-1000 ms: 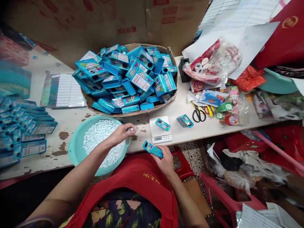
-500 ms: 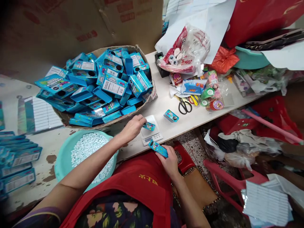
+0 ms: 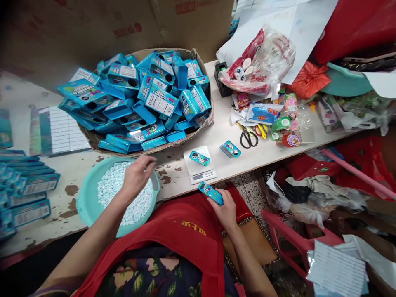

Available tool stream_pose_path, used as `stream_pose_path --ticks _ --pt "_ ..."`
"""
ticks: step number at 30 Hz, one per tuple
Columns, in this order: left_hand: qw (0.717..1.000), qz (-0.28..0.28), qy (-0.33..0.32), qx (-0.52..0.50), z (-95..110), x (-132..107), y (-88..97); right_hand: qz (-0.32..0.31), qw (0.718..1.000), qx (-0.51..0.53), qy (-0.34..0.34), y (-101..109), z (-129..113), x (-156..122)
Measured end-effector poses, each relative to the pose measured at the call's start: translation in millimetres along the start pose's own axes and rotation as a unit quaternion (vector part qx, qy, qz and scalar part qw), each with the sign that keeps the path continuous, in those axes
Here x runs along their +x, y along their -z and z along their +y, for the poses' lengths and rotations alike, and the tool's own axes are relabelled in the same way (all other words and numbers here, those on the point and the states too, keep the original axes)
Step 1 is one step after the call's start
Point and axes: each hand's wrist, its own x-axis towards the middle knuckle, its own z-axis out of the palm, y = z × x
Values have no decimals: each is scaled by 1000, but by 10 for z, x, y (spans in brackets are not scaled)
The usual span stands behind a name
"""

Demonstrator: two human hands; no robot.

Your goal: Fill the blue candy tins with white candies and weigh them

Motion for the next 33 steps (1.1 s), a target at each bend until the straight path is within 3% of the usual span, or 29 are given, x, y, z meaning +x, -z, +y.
stream_pose_path --ticks 2,4,6,8,18,21,23,25,27,30,33 --pt "988 -32 130 76 -438 -285 -7 -12 1000 -1 -2 -15 40 -50" --pt "967 -120 200 107 -784 -535 -110 -24 1000 -6 -11 -43 60 -82" --pt "957 -193 198 85 -978 -712 -250 -38 999 -10 -20 -81 53 -95" --pt "959 -220 175 45 -1041 -810 -348 -51 998 -8 -26 -121 26 -94" --pt "953 -124 257 -98 -1198 -934 -192 -51 999 -10 -4 -216 -24 -114" --pt "922 -94 285 -245 -1040 -853 -125 -42 999 -10 -8 -216 -7 -120" --pt "886 -92 283 -356 -791 -704 -62 -35 999 -9 -11 -214 7 -123" --pt "872 -116 234 -413 -451 -478 -18 -28 999 -6 -17 -210 18 -126" --pt "895 -142 140 -400 -72 -198 -30 -21 999 1 -24 -201 23 -127" --pt "947 -134 -30 -291 427 225 -167 -9 999 12 -32 -171 27 -123" --pt "970 -119 -134 -162 732 534 -368 3 999 19 -48 -124 49 -121"
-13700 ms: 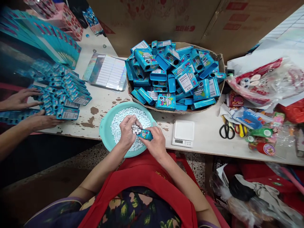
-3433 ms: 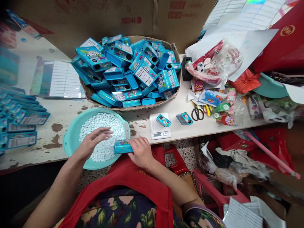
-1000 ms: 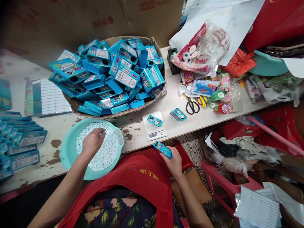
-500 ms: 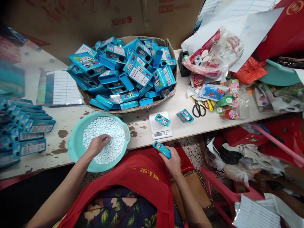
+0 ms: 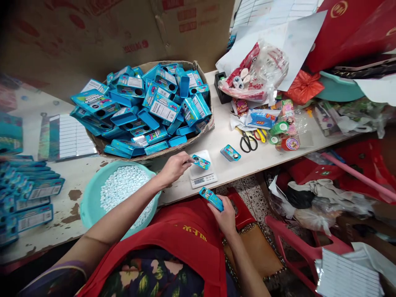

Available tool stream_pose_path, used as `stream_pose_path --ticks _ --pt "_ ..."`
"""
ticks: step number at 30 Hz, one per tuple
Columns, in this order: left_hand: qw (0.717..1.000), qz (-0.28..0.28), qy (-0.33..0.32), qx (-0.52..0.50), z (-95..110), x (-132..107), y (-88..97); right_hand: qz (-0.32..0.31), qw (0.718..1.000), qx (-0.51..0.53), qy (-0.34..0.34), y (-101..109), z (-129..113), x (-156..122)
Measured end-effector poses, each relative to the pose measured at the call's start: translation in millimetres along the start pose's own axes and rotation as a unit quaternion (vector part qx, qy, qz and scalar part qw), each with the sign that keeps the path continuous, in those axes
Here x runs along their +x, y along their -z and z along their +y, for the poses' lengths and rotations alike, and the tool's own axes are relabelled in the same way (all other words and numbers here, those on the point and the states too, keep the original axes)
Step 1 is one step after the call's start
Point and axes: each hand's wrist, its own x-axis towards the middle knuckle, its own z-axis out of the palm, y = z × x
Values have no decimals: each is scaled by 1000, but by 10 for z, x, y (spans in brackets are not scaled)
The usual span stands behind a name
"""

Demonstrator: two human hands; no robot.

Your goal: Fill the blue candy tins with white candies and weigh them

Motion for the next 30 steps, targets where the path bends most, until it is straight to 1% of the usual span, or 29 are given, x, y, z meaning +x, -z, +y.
stream_pose_path --ticks 3,6,8,10,13,15,16,18,19,21,22,23,24,26,27,28,29,30 --pt "996 -23 -14 89 28 213 -116 11 1000 7 -22 50 35 0" --pt "994 -26 0 102 30 270 -116 15 999 12 -36 89 57 8" --pt "996 -11 8 83 20 234 -65 13 999 12 -41 106 59 25" --pt "998 16 15 64 -10 146 2 10 999 10 -45 114 55 49" --pt "996 48 29 73 -82 -7 46 -2 999 13 -41 108 48 89" --pt "993 44 4 111 -105 -45 -19 -14 999 20 -33 91 36 113" --pt "990 35 -23 135 -101 -32 -82 -22 999 24 -29 80 26 121" --pt "980 4 -82 184 -72 48 -238 -44 998 36 -26 57 -6 132" --pt "974 -14 -100 204 -57 96 -311 -54 997 43 -29 48 -25 135" --pt "971 -43 -101 215 -56 137 -385 -66 995 52 -50 39 -63 139" --pt "975 -45 -90 199 -73 99 -371 -68 994 57 -69 40 -79 142" --pt "982 -35 -76 168 -99 8 -316 -70 991 65 -92 43 -92 149" --pt "990 -14 -60 127 -132 -140 -222 -73 987 80 -116 47 -101 158" --pt "997 60 -10 42 -208 -584 69 -78 976 127 -159 48 -111 184" --pt "994 108 30 15 -256 -855 251 -74 969 154 -176 41 -115 198" --pt "982 171 83 12 -316 -1137 446 -66 963 180 -189 30 -119 213" --pt "962 229 150 24 -398 -1414 645 -57 957 204 -198 12 -125 227" --pt "932 282 224 48 -507 -1674 836 -47 952 224 -203 -10 -135 241"
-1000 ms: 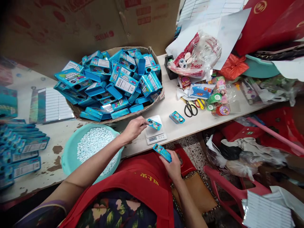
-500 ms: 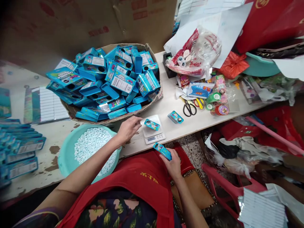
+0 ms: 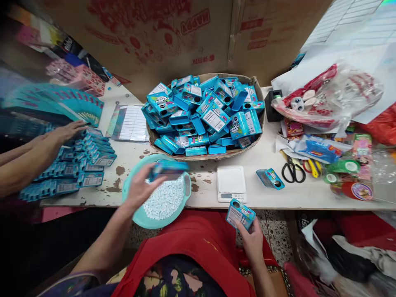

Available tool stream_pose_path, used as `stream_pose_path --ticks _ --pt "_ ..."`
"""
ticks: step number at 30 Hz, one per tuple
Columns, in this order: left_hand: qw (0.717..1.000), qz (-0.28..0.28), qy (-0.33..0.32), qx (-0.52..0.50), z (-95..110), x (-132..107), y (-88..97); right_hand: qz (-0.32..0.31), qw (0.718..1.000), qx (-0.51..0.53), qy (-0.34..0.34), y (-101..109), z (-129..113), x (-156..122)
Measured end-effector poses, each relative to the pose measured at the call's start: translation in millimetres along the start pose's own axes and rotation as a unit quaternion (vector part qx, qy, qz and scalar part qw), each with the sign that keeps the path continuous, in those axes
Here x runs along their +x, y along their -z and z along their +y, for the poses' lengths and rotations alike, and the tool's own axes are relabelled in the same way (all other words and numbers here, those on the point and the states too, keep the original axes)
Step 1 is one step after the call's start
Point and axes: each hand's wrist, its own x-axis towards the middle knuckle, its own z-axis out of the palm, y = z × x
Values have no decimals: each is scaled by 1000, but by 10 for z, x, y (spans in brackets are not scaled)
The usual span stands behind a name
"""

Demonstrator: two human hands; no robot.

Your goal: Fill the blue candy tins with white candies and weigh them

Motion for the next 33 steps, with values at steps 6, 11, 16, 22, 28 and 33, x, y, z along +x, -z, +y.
stream_pose_path --ticks 6,11,16,22,28,33 --pt "909 198 322 175 -1536 138 742 -21 998 58 33 -221 -140 -3" --pt "881 166 426 126 -2513 287 561 -45 996 59 48 -366 -272 -58" --pt "909 226 335 100 -2544 194 453 -48 994 66 66 -428 -247 -40" --pt "959 223 122 122 -1825 -339 -24 -52 987 140 58 -459 -281 -7" --pt "968 33 234 81 -1354 -663 -817 -56 982 182 -8 -615 -349 8" --pt "928 72 365 -9 -1083 -462 -1028 -68 977 200 -29 -729 -360 -12"
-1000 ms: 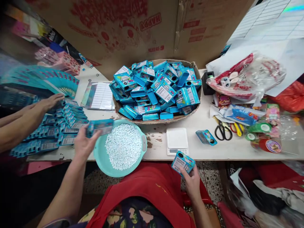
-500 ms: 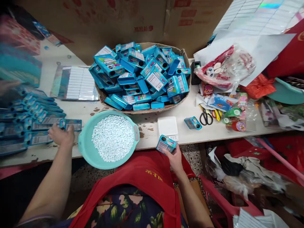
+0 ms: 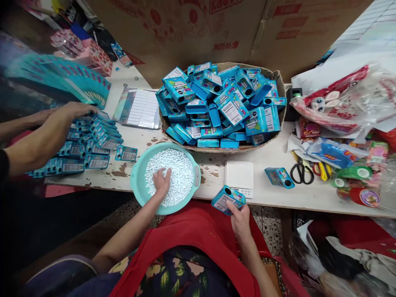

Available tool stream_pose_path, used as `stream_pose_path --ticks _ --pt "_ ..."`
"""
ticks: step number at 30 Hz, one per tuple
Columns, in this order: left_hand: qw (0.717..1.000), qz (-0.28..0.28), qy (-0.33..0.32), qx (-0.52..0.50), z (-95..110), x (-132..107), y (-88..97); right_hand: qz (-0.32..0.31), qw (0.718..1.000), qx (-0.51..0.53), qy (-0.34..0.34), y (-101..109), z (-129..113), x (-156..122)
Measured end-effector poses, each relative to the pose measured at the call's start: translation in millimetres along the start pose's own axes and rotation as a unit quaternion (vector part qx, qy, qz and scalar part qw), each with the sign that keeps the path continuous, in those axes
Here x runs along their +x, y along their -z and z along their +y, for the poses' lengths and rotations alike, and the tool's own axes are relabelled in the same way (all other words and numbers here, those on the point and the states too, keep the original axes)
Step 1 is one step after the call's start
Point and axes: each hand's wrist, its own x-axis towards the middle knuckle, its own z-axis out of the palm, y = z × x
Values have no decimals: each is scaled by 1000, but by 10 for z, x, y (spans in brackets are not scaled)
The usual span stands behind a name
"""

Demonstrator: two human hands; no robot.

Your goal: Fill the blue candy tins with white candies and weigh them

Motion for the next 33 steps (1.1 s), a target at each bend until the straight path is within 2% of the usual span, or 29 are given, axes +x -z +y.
stream_pose_path --ticks 3,5,8,9,11,13,17,19,20,24,27,29,31,33 --pt "995 -36 -4 -98 227 -47 -106 -23 1000 -1 13 -44 13 38" --pt "988 -38 3 -151 343 -86 -160 -42 999 -9 29 -82 8 82" --pt "957 -71 28 -280 412 -121 -142 -74 995 -33 50 -167 -55 128" --pt "932 -104 43 -344 406 -123 -107 -89 993 -47 58 -207 -97 127" --pt "866 -174 84 -462 366 -109 -14 -122 985 -88 79 -311 -204 95" --pt "811 -225 125 -525 318 -77 75 -150 974 -135 102 -449 -325 32" --pt "722 -275 202 -602 283 -13 166 -194 950 -207 132 -773 -478 -112" --pt "674 -285 217 -647 287 -4 185 -212 935 -239 152 -908 -478 -170" --pt "660 -285 214 -662 290 -3 192 -216 927 -254 168 -962 -462 -192" --pt "625 -295 229 -685 296 32 195 -212 888 -312 263 -1125 -364 -197" --pt "591 -327 216 -705 317 97 208 -218 856 -346 317 -1236 -330 -135" --pt "571 -350 217 -710 337 67 283 -230 841 -356 337 -1279 -337 -142" --pt "571 -353 236 -702 359 -55 389 -237 836 -361 339 -1261 -345 -182" --pt "592 -309 226 -710 375 -161 433 -222 841 -372 326 -1205 -317 -150"
